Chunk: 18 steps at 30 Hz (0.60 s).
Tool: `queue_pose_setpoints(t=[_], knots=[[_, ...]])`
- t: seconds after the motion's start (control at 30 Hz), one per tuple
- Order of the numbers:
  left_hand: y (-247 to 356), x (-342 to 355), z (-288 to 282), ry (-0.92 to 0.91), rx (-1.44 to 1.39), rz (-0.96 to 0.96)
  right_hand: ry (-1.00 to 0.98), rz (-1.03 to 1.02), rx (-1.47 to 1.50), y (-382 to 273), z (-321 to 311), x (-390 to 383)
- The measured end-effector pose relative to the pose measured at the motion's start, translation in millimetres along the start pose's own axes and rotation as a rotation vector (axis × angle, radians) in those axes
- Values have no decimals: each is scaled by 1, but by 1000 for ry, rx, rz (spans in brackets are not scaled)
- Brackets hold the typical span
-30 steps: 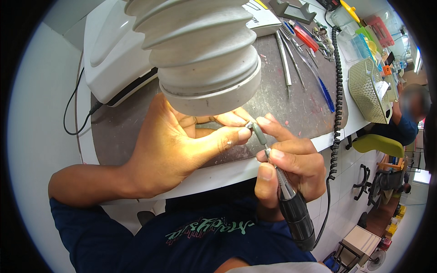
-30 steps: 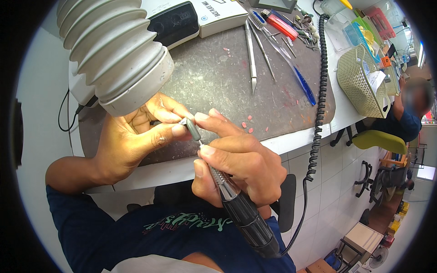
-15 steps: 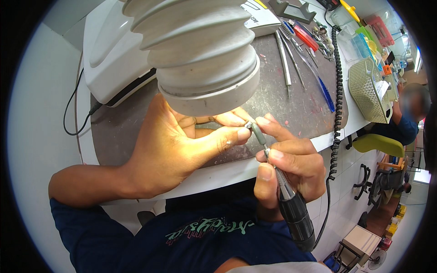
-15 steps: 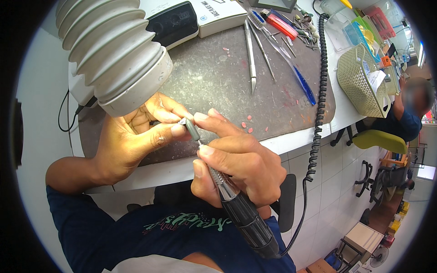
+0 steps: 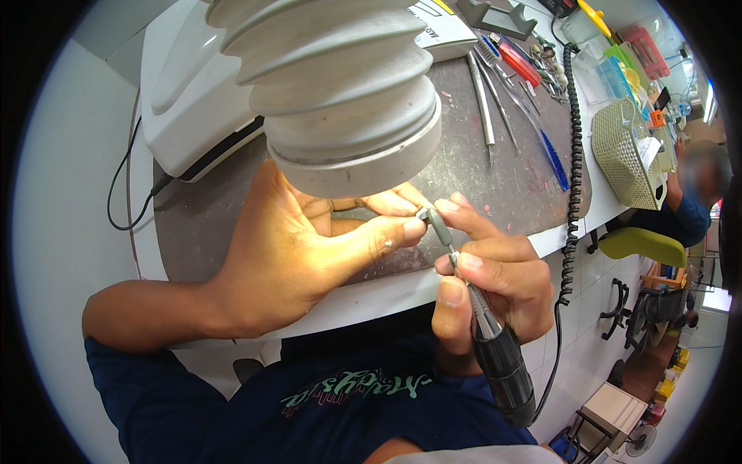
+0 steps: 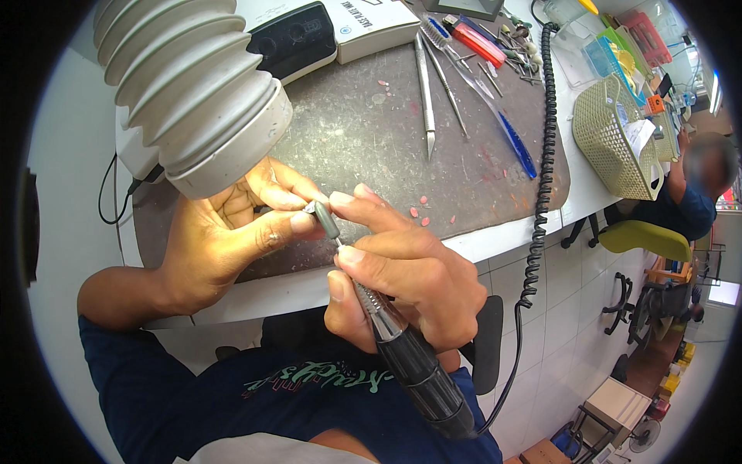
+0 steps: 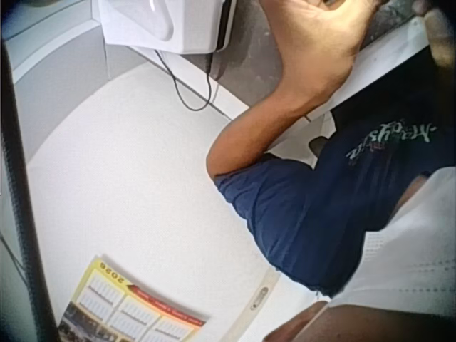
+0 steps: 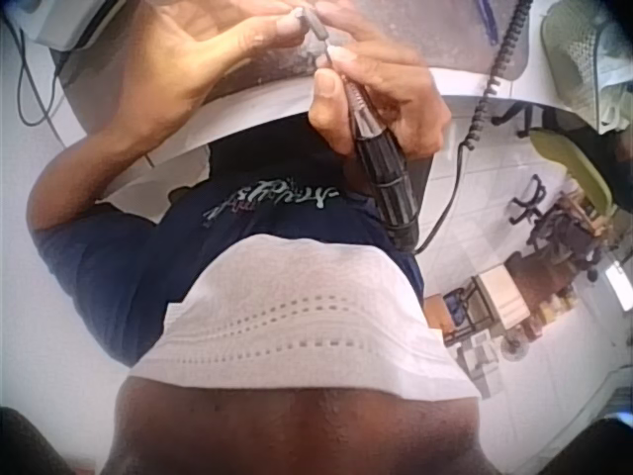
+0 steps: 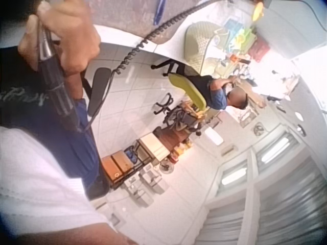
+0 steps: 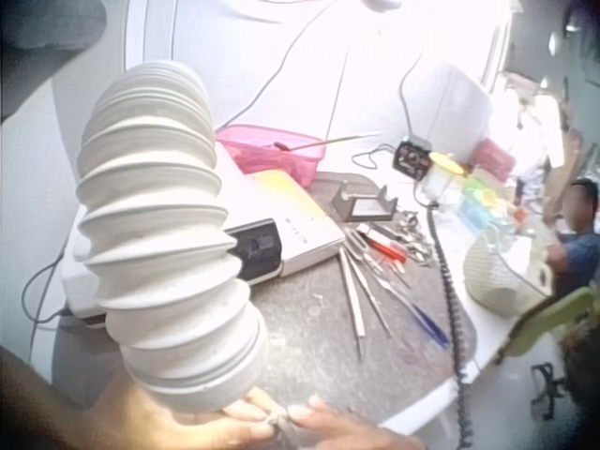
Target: The person uses a rotary tool to grind a small component under a magnifying lamp, then applies glue from a tube to the tool's tip and continues working on the component. The workspace includes various tools and a second person is visible in the background.
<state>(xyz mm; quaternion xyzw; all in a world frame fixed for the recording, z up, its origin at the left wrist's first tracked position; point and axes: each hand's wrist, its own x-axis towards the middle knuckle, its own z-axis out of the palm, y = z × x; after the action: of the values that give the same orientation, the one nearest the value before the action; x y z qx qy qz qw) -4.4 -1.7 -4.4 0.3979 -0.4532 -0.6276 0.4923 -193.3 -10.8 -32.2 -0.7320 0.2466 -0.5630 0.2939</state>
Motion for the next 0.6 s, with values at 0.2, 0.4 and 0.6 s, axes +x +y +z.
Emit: queue_pose_setpoints(t=[0.2, 0.4, 0.6], knots=[[1, 0, 1, -2, -7, -14, -7, 0, 4, 0, -1, 0], [3, 0, 0, -3, -28, -58, 13, -4, -16, 0, 0, 0], [2, 1, 0, -20, -23, -8, 65, -15, -7, 2, 3, 0]])
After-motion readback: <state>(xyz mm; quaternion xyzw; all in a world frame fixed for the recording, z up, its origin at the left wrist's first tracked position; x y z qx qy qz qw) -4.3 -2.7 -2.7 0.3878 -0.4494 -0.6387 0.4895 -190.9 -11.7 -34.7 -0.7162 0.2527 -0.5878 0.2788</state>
